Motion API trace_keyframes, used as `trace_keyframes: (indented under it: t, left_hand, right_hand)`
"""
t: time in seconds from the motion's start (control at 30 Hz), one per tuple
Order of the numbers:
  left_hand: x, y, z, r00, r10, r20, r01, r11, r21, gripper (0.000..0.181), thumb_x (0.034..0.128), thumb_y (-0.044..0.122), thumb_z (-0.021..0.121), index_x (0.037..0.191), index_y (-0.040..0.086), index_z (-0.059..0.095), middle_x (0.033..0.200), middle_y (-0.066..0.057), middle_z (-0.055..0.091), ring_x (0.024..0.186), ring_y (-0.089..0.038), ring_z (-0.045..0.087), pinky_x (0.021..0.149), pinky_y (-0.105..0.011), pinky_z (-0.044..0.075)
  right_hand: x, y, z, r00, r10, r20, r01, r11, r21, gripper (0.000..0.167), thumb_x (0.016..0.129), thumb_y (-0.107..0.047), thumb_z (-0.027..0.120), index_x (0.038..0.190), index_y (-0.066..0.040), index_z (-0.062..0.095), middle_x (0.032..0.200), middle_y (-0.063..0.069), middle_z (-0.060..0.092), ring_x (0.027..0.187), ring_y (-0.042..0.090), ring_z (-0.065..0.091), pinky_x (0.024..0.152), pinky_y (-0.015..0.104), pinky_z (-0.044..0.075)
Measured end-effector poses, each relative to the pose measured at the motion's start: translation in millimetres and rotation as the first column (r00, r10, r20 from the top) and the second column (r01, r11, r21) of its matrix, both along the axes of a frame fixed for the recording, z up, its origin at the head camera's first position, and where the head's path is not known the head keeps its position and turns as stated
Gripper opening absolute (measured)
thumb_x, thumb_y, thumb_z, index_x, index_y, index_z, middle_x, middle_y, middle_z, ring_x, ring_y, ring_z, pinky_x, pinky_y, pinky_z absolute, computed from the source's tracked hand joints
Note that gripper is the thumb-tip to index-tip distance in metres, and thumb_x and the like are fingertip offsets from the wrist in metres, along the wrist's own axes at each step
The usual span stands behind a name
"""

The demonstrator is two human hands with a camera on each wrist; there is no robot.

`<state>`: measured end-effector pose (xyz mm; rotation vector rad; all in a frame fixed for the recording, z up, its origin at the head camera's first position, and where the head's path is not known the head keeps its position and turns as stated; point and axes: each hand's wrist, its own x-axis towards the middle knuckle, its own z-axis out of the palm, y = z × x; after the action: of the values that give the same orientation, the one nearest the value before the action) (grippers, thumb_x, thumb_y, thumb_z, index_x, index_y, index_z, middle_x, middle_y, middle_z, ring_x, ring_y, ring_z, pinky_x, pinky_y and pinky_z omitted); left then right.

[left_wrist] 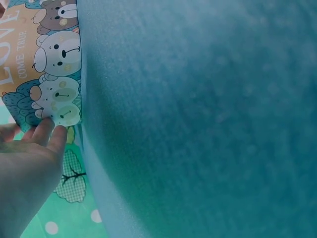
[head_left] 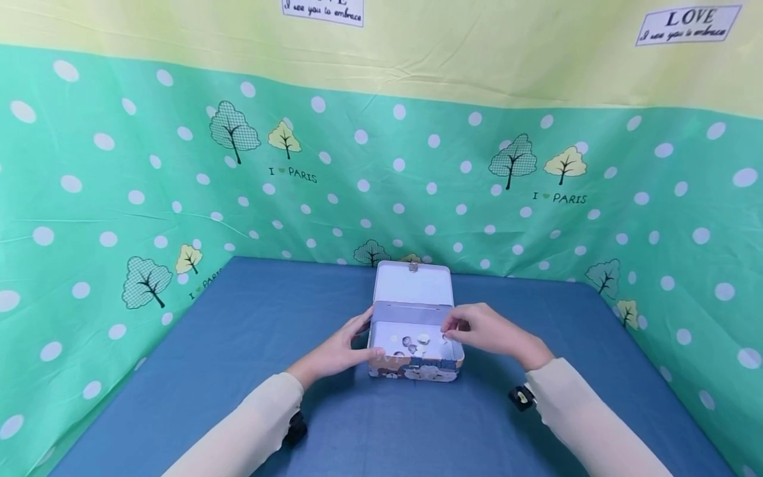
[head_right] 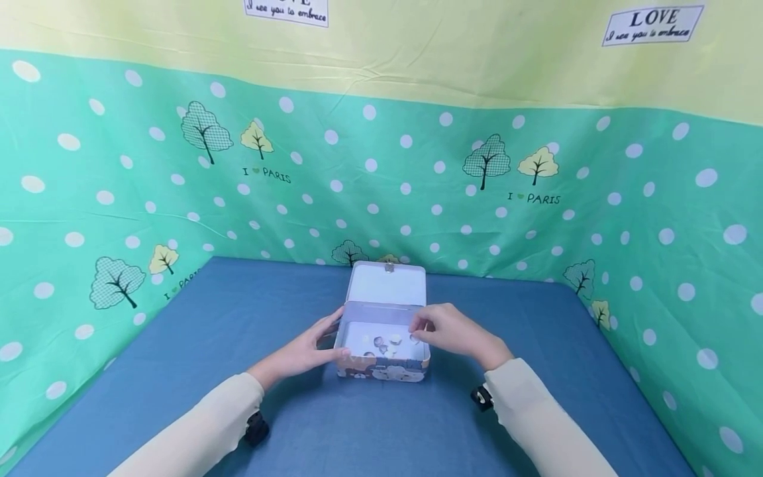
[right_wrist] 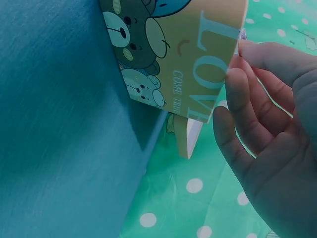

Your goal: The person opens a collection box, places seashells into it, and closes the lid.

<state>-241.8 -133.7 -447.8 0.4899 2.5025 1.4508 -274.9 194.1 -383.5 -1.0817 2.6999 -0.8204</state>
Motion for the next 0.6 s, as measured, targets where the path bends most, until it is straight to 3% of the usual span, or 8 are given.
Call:
trace_keyframes:
  t: [0.2,0.6]
  left_hand:
    - [-0.2,-0.6,0.3,1.000,-0.006,-0.005,0.006,1.000,-0.007,0.092,0.0912,0.044,0.073,0.162,0.030,0.017,0.164,-0.010,0.020,0.146,-0.034,0.028,0.113,-0.059,0.029]
    - [1.2,-0.5,1.7,1.000,-0.004,-0.008,0.004,1.000,-0.005,0.093,0.0902,0.046,0.074,0.162,0.029,0.018,0.164,-0.011,0.021,0.146,-0.034,0.028,0.112,-0.060,0.029]
  right_hand:
    - [-2.6,-5,-2.0,1.000,-0.010,0.009,0.010,1.000,0.010,0.006,0.096,-0.010,0.069,0.097,-0.014,0.073,0.085,-0.010,0.065,0.074,0.009,0.058,0.065,0.027,0.053]
    - [-3.8,-12,-6.9,1.000,-0.030,0.005,0.030,0.999,0.020,0.008,0.095,-0.008,0.069,0.101,-0.006,0.073,0.087,-0.006,0.066,0.074,0.015,0.059,0.063,0.026,0.053]
